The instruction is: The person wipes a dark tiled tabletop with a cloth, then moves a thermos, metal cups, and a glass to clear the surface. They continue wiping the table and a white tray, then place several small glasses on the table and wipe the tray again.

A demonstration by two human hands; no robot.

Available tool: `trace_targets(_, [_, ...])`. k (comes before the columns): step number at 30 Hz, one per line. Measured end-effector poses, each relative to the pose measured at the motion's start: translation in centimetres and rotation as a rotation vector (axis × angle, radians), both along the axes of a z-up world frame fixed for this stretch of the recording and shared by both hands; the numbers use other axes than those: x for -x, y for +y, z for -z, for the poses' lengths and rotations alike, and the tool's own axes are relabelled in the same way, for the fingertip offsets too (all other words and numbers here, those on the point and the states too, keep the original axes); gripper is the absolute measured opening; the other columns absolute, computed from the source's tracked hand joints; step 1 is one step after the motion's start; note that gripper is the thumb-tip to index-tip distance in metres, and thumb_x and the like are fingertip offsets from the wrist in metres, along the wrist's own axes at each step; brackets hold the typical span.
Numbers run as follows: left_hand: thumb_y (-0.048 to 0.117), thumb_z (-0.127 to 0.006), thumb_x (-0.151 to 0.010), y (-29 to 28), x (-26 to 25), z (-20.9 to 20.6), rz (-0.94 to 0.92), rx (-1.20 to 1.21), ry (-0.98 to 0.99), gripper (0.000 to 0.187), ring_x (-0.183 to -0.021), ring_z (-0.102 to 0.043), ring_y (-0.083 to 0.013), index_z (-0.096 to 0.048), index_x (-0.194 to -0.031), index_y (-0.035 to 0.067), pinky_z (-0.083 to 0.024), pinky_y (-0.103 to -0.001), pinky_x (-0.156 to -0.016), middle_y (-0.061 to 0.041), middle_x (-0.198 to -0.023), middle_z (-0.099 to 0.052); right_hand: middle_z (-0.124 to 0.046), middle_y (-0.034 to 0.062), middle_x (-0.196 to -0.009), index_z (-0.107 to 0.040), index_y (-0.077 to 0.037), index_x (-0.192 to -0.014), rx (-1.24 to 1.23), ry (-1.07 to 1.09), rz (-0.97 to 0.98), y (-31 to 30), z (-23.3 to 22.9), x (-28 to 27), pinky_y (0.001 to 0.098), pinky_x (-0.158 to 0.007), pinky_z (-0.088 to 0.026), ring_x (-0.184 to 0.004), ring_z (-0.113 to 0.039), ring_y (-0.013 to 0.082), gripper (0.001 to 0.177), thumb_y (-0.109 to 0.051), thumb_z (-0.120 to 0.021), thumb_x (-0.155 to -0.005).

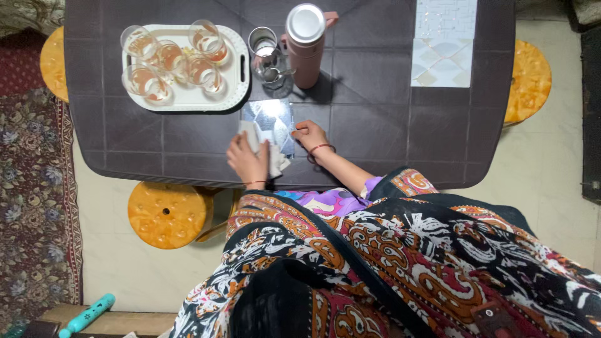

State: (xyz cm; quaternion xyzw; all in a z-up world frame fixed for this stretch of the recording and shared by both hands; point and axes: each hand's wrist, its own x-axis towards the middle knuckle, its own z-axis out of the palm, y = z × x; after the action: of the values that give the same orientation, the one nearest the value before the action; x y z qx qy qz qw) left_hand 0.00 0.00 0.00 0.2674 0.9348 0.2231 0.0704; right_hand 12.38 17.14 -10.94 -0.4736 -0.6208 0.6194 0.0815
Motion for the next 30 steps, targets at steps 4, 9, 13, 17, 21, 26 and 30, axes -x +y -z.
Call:
trace_targets(4, [0.046, -0.078, -0.086, -0.1, -1.5, -1.4, 0.174, -0.105, 0.083, 0.077, -0.131, -0.042, -0.0387, -0.052, -0.146, 0.005, -0.035, -0.054, -0.109, -0.020, -0.144, -0.048, -0.072, 0.0080, -0.099, -0.062, -0.005, -0.120, 0.085, -0.054, 0.139, -1.7, -3.8, 2.5, 0.0296, -0.072, -0.055, -0.083, -0.068, 0.0153, 0.050, -0.019, -0.086, -0.078])
trace_targets(9, [0.035, -0.077, -0.089, -1.2, -0.9, -2.3, 0.217, -0.264, 0.029, 0.065, -0.129, -0.043, -0.0409, -0.056, -0.143, 0.006, -0.035, -0.053, -0.108, -0.019, -0.143, -0.050, -0.067, 0.0029, -0.083, -0.062, -0.002, -0.105, 0.307, 0.097, 0.246, -1.4, -6.6, 2.0, 0.0262, -0.050, -0.043, -0.063, -0.059, 0.0105, 0.038, -0.012, -0.086, -0.077])
trace_targets(13, [0.031, -0.076, -0.090, -1.4, -0.1, -1.8, 0.207, -0.310, -0.015, 0.055, -0.125, -0.046, -0.0398, -0.061, -0.139, 0.011, -0.037, -0.051, -0.108, -0.016, -0.140, -0.053, -0.066, 0.0024, -0.078, -0.062, -0.002, -0.103, 0.202, 0.129, 0.260, -2.5, -7.1, 1.9, 0.0237, -0.051, -0.045, -0.061, -0.058, 0.0080, 0.039, -0.009, -0.089, -0.075])
trace_targets(17, [0.028, -0.075, -0.092, -1.2, 0.9, -1.7, 0.226, -0.282, -0.024, 0.049, -0.121, -0.047, -0.0383, -0.063, -0.137, 0.013, -0.040, -0.050, -0.106, -0.014, -0.135, -0.054, -0.068, 0.0027, -0.076, -0.065, -0.002, -0.101, 0.106, 0.107, 0.327, -3.0, -7.0, 1.8, 0.0235, -0.052, -0.047, -0.062, -0.061, 0.0084, 0.034, -0.005, -0.085, -0.074])
trace_targets(21, [0.024, -0.077, -0.086, -1.0, 1.7, -1.9, 0.268, -0.197, 0.053, 0.052, -0.120, -0.048, -0.0369, -0.063, -0.135, 0.013, -0.040, -0.050, -0.102, -0.012, -0.132, -0.055, -0.072, 0.0051, -0.078, -0.068, -0.001, -0.103, 0.058, 0.141, 0.465, -2.7, -5.5, 0.7, 0.0239, -0.053, -0.048, -0.063, -0.064, 0.0103, 0.028, 0.001, -0.078, -0.077])
trace_targets(26, [0.023, -0.081, -0.083, -1.0, 2.2, -1.6, 0.280, -0.246, 0.064, 0.054, -0.117, -0.048, -0.0370, -0.063, -0.133, 0.013, -0.040, -0.050, -0.100, -0.012, -0.130, -0.055, -0.072, 0.0073, -0.080, -0.068, -0.003, -0.102, -0.188, -0.092, 0.303, -3.1, -4.5, 0.1, 0.0313, -0.064, -0.053, -0.072, -0.068, 0.0179, 0.040, -0.017, -0.089, -0.071])
trace_targets(30, [0.018, -0.082, -0.080, -1.2, 2.9, -0.8, 0.271, -0.285, -0.015, 0.051, -0.115, -0.048, -0.0370, -0.066, -0.128, 0.014, -0.042, -0.047, -0.100, -0.010, -0.128, -0.056, -0.072, 0.0115, -0.082, -0.065, -0.003, -0.101, -0.297, -0.262, 0.278, -4.5, -5.1, 2.2, 0.0370, -0.074, -0.056, -0.079, -0.071, 0.0254, 0.058, -0.028, -0.097, -0.059])
